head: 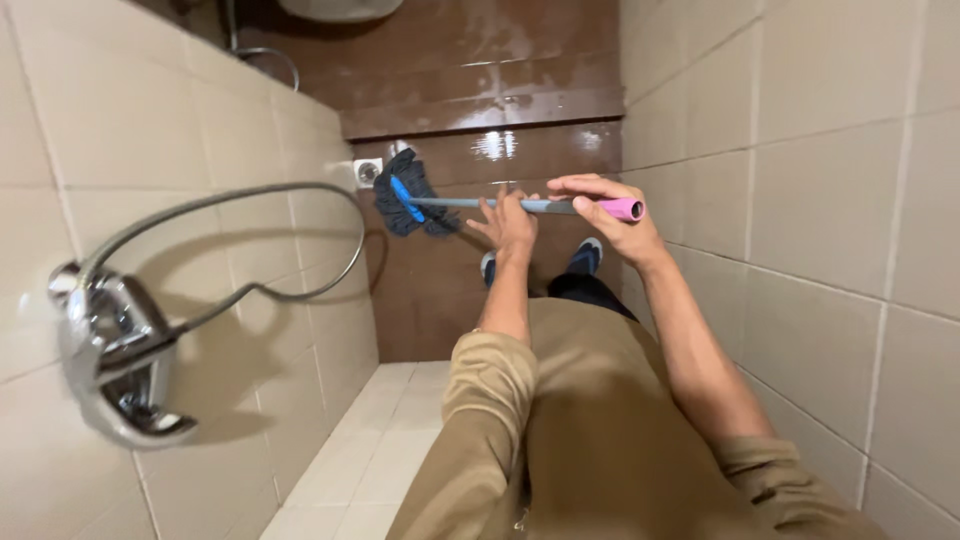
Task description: The person mops the bathroom floor, moving a mop back and forth across the wet tiles while holding the handle with both hands.
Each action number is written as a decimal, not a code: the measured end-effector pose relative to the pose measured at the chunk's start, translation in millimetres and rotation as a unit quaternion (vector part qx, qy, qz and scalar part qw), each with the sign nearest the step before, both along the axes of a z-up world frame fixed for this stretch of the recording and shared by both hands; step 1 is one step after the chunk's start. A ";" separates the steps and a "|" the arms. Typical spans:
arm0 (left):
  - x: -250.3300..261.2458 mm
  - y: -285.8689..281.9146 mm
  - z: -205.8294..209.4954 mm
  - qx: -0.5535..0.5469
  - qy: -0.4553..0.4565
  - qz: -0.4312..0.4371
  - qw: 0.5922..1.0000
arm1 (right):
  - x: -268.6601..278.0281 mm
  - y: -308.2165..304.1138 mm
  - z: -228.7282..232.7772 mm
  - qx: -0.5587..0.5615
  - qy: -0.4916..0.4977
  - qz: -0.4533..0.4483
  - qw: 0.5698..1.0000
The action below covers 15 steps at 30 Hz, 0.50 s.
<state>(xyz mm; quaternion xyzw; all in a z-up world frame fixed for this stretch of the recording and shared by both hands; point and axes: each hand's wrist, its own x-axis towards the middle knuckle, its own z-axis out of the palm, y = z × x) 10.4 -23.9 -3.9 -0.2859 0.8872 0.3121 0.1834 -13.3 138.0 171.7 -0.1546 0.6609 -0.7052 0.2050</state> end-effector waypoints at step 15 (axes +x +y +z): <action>33.4 -118.7 -2.9 0.021 0.035 0.106 0.993 | 13.7 -131.7 34.5 0.032 -0.018 0.063 0.997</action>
